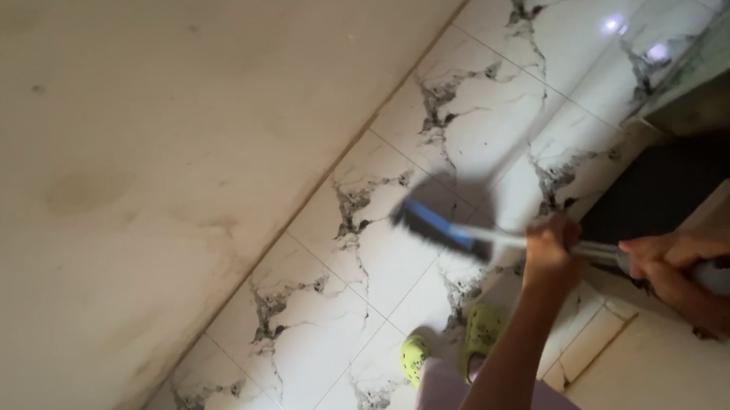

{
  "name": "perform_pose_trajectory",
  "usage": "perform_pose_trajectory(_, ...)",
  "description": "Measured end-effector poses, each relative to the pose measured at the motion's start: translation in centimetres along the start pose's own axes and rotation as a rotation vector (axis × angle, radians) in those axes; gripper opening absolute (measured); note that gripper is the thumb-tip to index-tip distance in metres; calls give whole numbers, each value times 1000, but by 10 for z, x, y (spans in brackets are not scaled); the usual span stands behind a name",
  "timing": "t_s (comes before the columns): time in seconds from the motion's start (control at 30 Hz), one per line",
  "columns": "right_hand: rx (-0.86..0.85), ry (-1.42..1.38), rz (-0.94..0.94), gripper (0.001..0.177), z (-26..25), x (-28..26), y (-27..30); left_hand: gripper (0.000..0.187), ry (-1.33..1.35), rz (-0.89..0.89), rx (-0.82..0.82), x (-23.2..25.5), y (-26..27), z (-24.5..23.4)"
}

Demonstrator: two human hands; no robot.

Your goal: Sweep the floor near an entryway using a broom and move objects out of the way.

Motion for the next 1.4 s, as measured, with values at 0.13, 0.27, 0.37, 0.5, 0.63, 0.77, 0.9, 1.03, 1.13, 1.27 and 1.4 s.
perform_pose_trajectory(0.13,-26,40,-252,11,4,-17,6,19,81,-103,-94,22,-37,4)
perform_pose_trajectory(0.27,-116,130,-219,14,0,-7,17,11,26,-36,-71,70,-57,-23)
perform_pose_trajectory(0.37,-112,77,-154,19,-26,-60,-5,8,-32,-34,-116,111,-57,-47)
perform_pose_trajectory(0.5,151,-203,-100,7,-22,-44,-36,5,-177,156,-41,71,-38,-90)
perform_pose_trajectory(0.63,110,-504,150,6,67,37,-66,18,-376,153,-43,-13,-47,-129)
perform_pose_trajectory(0.77,181,-633,240,7,106,67,-106,17,-250,17,-109,-63,-110,-136)
perform_pose_trajectory(0.9,353,-394,273,13,77,55,-145,20,-50,286,-178,-43,-205,-97)
perform_pose_trajectory(1.03,488,-188,99,9,53,27,-183,16,44,157,-433,-51,-279,-51)
perform_pose_trajectory(1.13,436,-26,212,18,57,66,-151,18,27,203,-507,-28,-294,-37)
perform_pose_trajectory(1.27,376,-2,415,21,55,92,-145,23,-24,133,-499,85,-268,-64)
perform_pose_trajectory(1.4,383,-96,418,11,34,84,-164,25,-64,86,-558,65,-231,-62)
Point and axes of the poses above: each hand's wrist, its own y-axis away from the middle knuckle, its own z-axis out of the palm, x = y × z, the point moved 10 cm from there along -y, towards the middle knuckle, and after that the axes turned 5 degrees about y, right-handed, at the moved point
